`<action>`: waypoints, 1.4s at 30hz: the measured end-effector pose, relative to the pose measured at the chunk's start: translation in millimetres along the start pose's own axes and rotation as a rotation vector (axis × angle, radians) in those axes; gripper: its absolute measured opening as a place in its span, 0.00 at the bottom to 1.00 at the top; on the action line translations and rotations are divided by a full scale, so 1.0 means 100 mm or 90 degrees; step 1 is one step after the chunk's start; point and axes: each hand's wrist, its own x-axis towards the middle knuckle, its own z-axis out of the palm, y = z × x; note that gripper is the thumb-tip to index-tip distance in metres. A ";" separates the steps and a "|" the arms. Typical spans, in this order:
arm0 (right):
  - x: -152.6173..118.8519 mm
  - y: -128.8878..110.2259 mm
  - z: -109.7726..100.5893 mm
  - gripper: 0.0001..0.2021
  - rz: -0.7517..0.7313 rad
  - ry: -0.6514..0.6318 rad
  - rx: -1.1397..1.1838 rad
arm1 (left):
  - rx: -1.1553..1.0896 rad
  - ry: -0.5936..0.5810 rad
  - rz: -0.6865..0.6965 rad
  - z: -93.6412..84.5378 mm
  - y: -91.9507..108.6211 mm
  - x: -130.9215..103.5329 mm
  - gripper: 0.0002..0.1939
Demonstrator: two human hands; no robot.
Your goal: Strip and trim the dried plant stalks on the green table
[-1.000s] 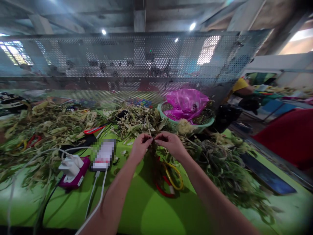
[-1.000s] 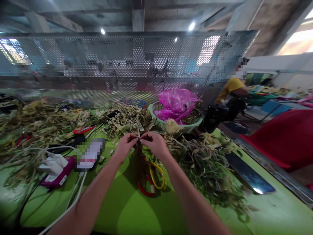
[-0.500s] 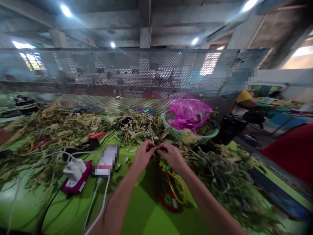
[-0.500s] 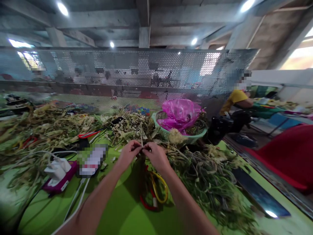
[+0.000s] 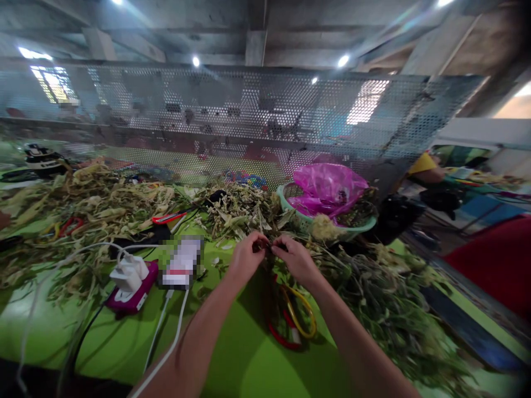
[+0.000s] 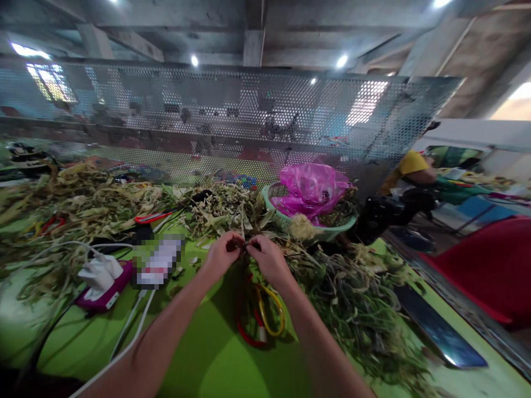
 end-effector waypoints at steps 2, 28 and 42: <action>0.00 0.00 0.00 0.06 -0.015 -0.006 -0.006 | 0.033 0.005 -0.002 0.00 0.00 -0.01 0.11; 0.01 0.01 0.02 0.09 0.060 -0.011 0.152 | -0.032 -0.079 -0.070 0.00 -0.06 -0.01 0.10; 0.01 0.02 -0.11 0.12 0.036 -0.013 0.114 | -0.101 0.005 -0.079 -0.06 0.09 0.02 0.04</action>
